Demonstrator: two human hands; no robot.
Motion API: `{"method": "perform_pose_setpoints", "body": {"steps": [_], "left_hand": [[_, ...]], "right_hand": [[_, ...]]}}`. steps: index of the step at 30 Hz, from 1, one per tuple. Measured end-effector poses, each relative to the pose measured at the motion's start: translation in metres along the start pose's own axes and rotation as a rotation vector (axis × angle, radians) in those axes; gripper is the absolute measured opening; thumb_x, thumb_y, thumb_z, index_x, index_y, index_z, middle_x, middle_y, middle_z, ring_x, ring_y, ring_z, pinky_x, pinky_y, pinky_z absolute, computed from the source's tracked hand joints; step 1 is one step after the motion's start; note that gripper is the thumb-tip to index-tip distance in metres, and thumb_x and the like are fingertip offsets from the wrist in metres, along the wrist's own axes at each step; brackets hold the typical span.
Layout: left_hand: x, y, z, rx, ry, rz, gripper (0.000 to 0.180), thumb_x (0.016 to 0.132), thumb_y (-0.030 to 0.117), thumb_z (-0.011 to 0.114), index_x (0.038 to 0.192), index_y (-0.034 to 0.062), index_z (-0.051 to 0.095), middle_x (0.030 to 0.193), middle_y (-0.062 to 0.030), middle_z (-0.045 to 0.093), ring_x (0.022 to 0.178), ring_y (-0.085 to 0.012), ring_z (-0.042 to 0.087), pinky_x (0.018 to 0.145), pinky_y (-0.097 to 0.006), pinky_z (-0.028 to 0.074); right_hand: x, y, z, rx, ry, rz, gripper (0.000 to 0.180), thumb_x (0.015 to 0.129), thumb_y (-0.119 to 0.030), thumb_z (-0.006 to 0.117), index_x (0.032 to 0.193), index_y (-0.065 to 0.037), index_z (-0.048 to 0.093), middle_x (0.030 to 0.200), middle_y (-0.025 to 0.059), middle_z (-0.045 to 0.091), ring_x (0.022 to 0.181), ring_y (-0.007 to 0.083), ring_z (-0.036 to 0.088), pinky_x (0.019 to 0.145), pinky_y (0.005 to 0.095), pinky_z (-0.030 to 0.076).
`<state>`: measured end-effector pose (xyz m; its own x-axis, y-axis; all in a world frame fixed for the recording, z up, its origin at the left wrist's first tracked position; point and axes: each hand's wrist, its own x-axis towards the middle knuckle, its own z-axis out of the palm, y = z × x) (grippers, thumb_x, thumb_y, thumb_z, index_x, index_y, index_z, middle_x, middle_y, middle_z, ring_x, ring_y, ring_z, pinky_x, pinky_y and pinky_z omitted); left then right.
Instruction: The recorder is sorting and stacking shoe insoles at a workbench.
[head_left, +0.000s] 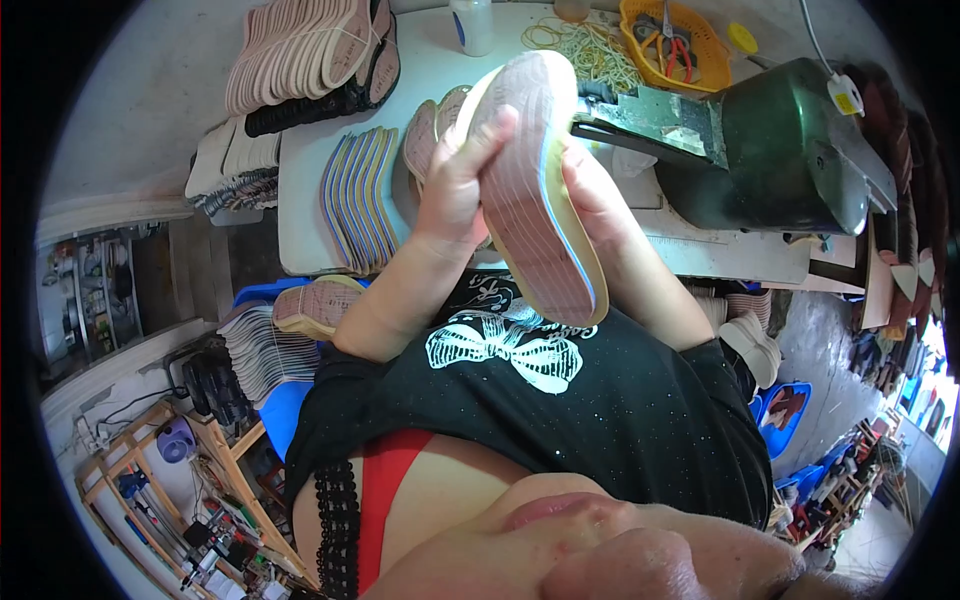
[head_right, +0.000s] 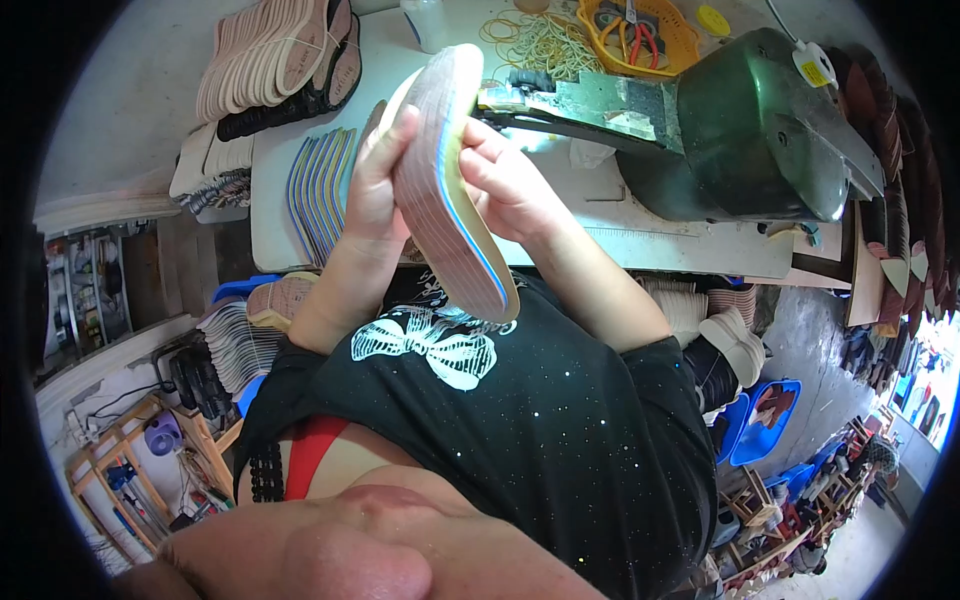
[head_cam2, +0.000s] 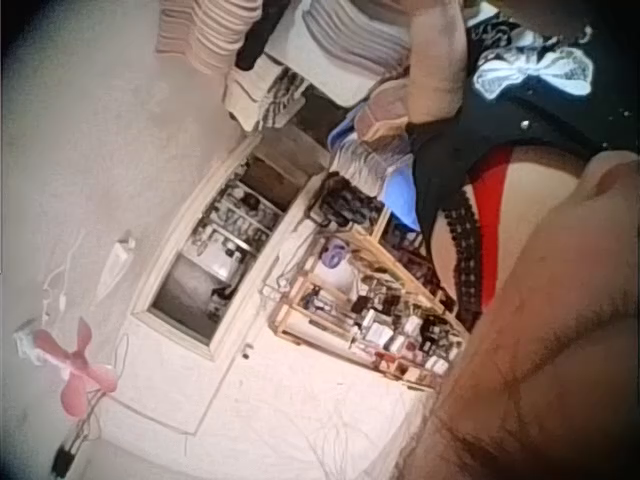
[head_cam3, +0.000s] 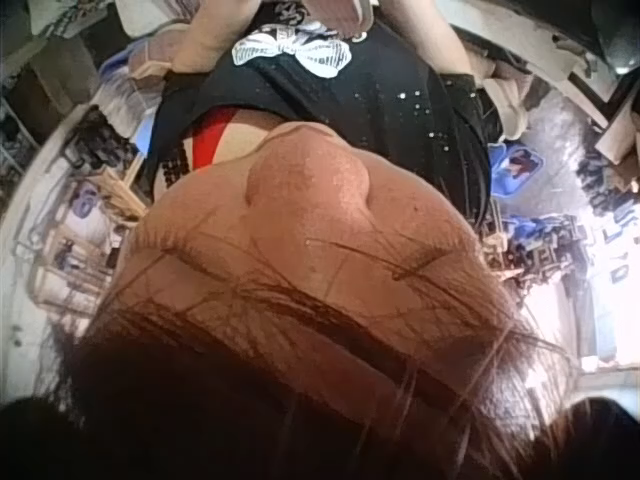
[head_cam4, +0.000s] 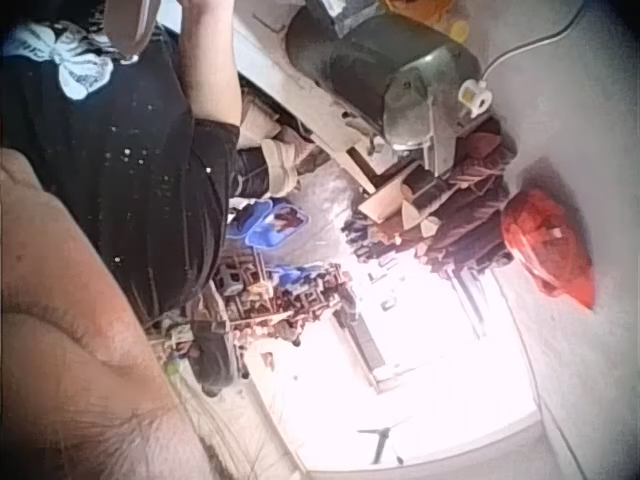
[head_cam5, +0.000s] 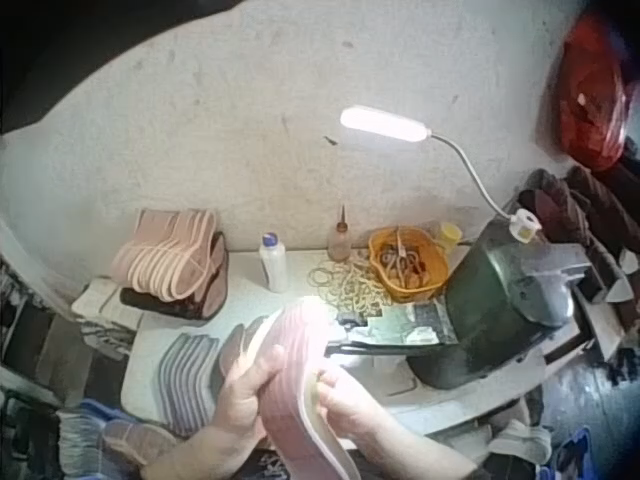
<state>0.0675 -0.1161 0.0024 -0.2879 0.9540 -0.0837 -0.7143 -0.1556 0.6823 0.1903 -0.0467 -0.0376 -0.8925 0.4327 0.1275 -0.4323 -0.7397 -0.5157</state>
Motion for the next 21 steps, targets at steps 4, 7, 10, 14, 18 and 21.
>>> {"method": "perform_pose_setpoints", "body": {"steps": [4,7,10,14,18,21], "left_hand": [[0.005,-0.004,0.005,0.075,-0.053,0.011,0.045,0.084,0.011,0.063,0.123,-0.0029,0.046,0.107,-0.0098,0.059,0.095,-0.0142,0.059,0.084,-0.028,0.048],[0.006,0.001,-0.001,0.225,-0.018,0.079,0.044,0.081,0.009,0.066,0.119,-0.0038,0.048,0.103,-0.0106,0.061,0.09,-0.0146,0.061,0.081,-0.028,0.05],[0.019,0.009,-0.005,0.494,0.078,0.284,0.045,0.075,0.009,0.073,0.111,-0.0049,0.05,0.096,-0.0109,0.063,0.084,-0.0152,0.062,0.077,-0.028,0.051],[0.025,0.007,-0.005,0.779,0.126,0.453,0.049,0.071,0.011,0.078,0.108,-0.0051,0.05,0.097,-0.0124,0.062,0.086,-0.0165,0.062,0.078,-0.029,0.051],[0.029,0.006,-0.014,0.729,0.099,0.294,0.057,0.068,0.011,0.08,0.112,-0.0053,0.048,0.104,-0.0138,0.06,0.093,-0.0174,0.06,0.08,-0.029,0.05],[0.029,0.007,-0.011,0.443,-0.006,0.055,0.058,0.068,0.008,0.078,0.115,-0.006,0.048,0.105,-0.0131,0.06,0.094,-0.0172,0.06,0.081,-0.029,0.05]], "right_hand": [[0.004,-0.016,-0.007,-0.168,0.035,0.051,0.042,0.079,-0.016,0.07,0.113,0.002,0.054,0.1,0.0097,0.062,0.088,0.0153,0.062,0.076,0.0275,0.052],[0.005,-0.046,0.009,-0.498,0.007,0.188,0.02,0.078,-0.01,0.068,0.091,0.004,0.063,0.077,0.0066,0.064,0.067,0.0115,0.062,0.062,0.0251,0.053],[0.008,-0.057,0.022,-0.828,0.13,0.15,0.02,0.085,-0.017,0.063,0.075,0.0,0.064,0.064,-0.0016,0.058,0.058,0.0047,0.052,0.055,0.0201,0.044],[0.011,-0.046,0.007,-1.099,0.227,0.042,0.019,0.085,-0.016,0.063,0.083,0.003,0.064,0.065,0.0006,0.059,0.061,0.0026,0.049,0.058,0.0218,0.044],[0.009,-0.048,0.012,-1.079,0.203,-0.008,0.017,0.087,-0.014,0.064,0.092,0.003,0.065,0.079,0.0023,0.064,0.07,0.0052,0.057,0.062,0.0211,0.049],[0.007,-0.054,0.008,-0.694,0.131,0.193,0.015,0.083,-0.009,0.065,0.093,0.003,0.065,0.08,0.0044,0.066,0.068,0.007,0.059,0.062,0.0215,0.05]]}}
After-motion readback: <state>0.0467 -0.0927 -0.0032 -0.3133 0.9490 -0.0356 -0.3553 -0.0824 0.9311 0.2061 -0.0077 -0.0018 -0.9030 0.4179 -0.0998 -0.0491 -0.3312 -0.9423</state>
